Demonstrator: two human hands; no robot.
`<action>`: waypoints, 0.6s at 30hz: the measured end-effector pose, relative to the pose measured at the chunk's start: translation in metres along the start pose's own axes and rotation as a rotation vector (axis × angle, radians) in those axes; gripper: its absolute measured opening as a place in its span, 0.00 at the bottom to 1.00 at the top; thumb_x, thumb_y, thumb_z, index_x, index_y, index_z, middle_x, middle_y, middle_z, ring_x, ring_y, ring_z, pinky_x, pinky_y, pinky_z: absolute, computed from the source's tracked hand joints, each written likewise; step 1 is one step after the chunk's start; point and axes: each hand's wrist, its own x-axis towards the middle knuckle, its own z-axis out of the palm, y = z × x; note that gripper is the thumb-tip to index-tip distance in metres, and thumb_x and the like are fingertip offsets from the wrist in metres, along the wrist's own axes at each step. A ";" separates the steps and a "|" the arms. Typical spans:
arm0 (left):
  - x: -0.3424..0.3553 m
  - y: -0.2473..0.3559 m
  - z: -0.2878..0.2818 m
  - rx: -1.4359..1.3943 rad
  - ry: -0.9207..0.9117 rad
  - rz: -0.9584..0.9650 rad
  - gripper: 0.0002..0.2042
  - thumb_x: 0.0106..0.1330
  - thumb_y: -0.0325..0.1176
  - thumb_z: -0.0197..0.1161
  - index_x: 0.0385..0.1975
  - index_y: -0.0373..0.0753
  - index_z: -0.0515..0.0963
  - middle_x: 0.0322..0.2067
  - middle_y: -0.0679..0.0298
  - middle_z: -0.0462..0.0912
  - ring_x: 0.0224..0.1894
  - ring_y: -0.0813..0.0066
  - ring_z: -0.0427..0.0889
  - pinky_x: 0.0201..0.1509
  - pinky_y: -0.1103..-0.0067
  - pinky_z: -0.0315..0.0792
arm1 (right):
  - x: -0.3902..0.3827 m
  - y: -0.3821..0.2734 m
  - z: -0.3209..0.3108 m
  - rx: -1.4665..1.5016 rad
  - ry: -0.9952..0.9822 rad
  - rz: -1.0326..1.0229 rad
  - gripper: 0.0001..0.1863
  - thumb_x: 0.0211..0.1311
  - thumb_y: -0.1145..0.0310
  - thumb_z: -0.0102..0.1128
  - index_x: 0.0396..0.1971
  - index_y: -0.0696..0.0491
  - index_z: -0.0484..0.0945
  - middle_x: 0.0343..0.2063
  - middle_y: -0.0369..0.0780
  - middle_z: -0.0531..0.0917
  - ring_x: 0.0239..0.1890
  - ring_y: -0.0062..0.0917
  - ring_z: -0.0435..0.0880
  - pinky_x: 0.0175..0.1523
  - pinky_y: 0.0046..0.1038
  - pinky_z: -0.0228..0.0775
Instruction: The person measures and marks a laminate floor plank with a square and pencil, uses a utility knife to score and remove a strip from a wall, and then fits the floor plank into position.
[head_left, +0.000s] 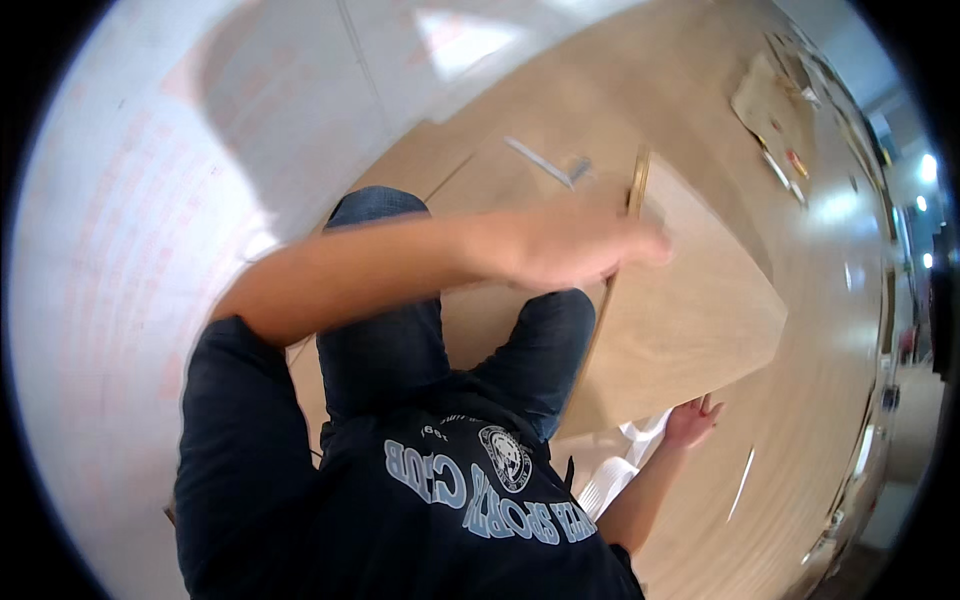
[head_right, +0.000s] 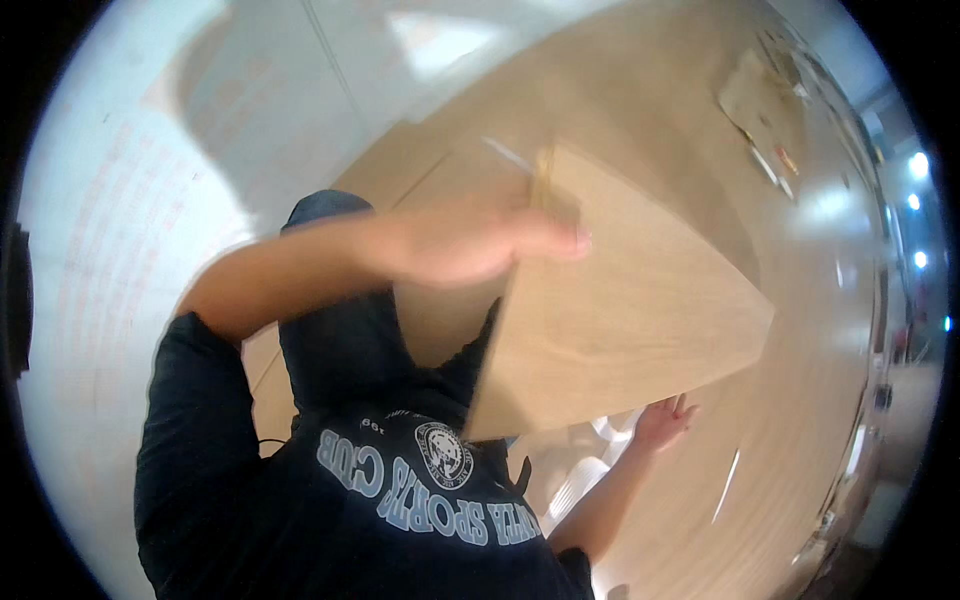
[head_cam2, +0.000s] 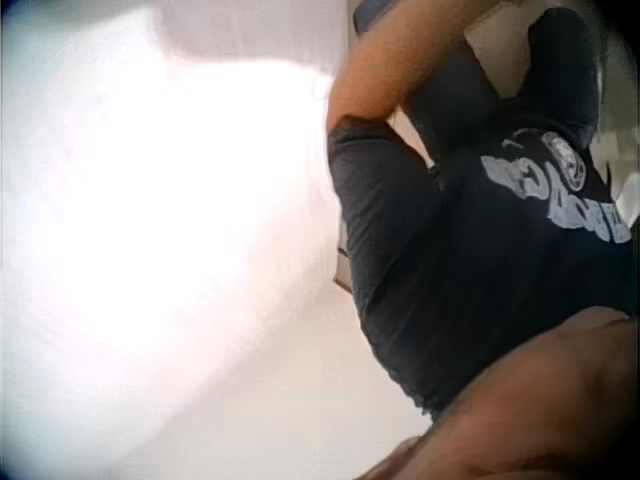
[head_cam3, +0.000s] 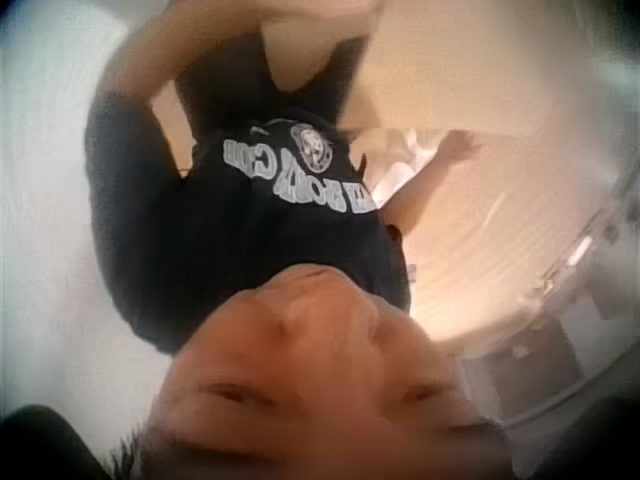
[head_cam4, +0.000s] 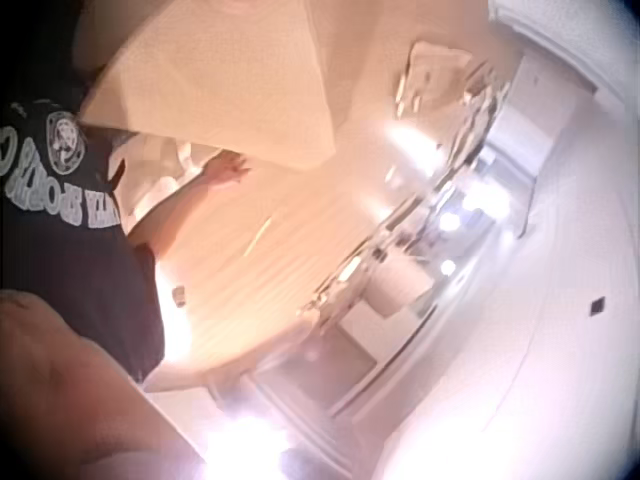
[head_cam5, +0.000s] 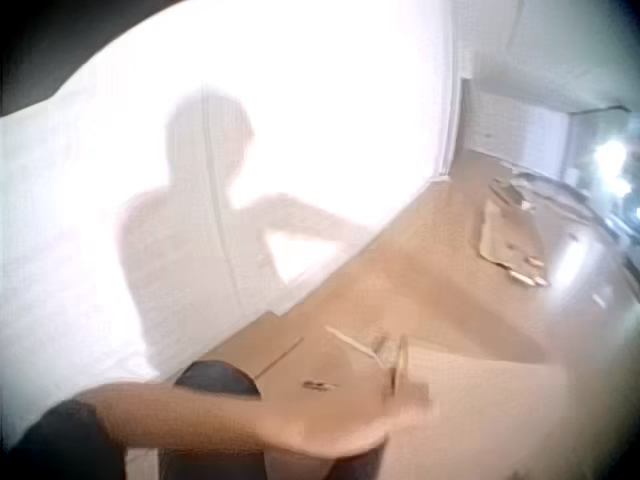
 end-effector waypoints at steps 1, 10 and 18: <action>0.005 0.020 -0.033 0.048 0.015 0.125 0.17 0.71 0.42 0.63 0.47 0.31 0.81 0.40 0.60 0.85 0.44 0.74 0.81 0.51 0.75 0.73 | 0.037 -0.030 0.026 0.103 -0.161 0.078 0.35 0.77 0.47 0.46 0.71 0.59 0.64 0.71 0.50 0.68 0.74 0.42 0.65 0.71 0.48 0.68; -0.135 0.027 -0.198 -0.207 0.475 -0.046 0.32 0.70 0.45 0.59 0.65 0.23 0.67 0.58 0.47 0.75 0.61 0.57 0.76 0.66 0.69 0.71 | 0.054 0.111 0.249 -0.118 -0.017 0.054 0.30 0.77 0.55 0.38 0.69 0.60 0.67 0.68 0.48 0.73 0.69 0.46 0.72 0.72 0.55 0.67; -0.320 0.063 -0.176 -0.020 0.815 -0.264 0.34 0.74 0.48 0.63 0.67 0.23 0.67 0.63 0.45 0.74 0.65 0.57 0.75 0.70 0.65 0.70 | 0.131 0.223 0.376 0.119 -0.505 0.408 0.23 0.81 0.62 0.44 0.64 0.63 0.72 0.66 0.48 0.76 0.68 0.41 0.74 0.73 0.48 0.67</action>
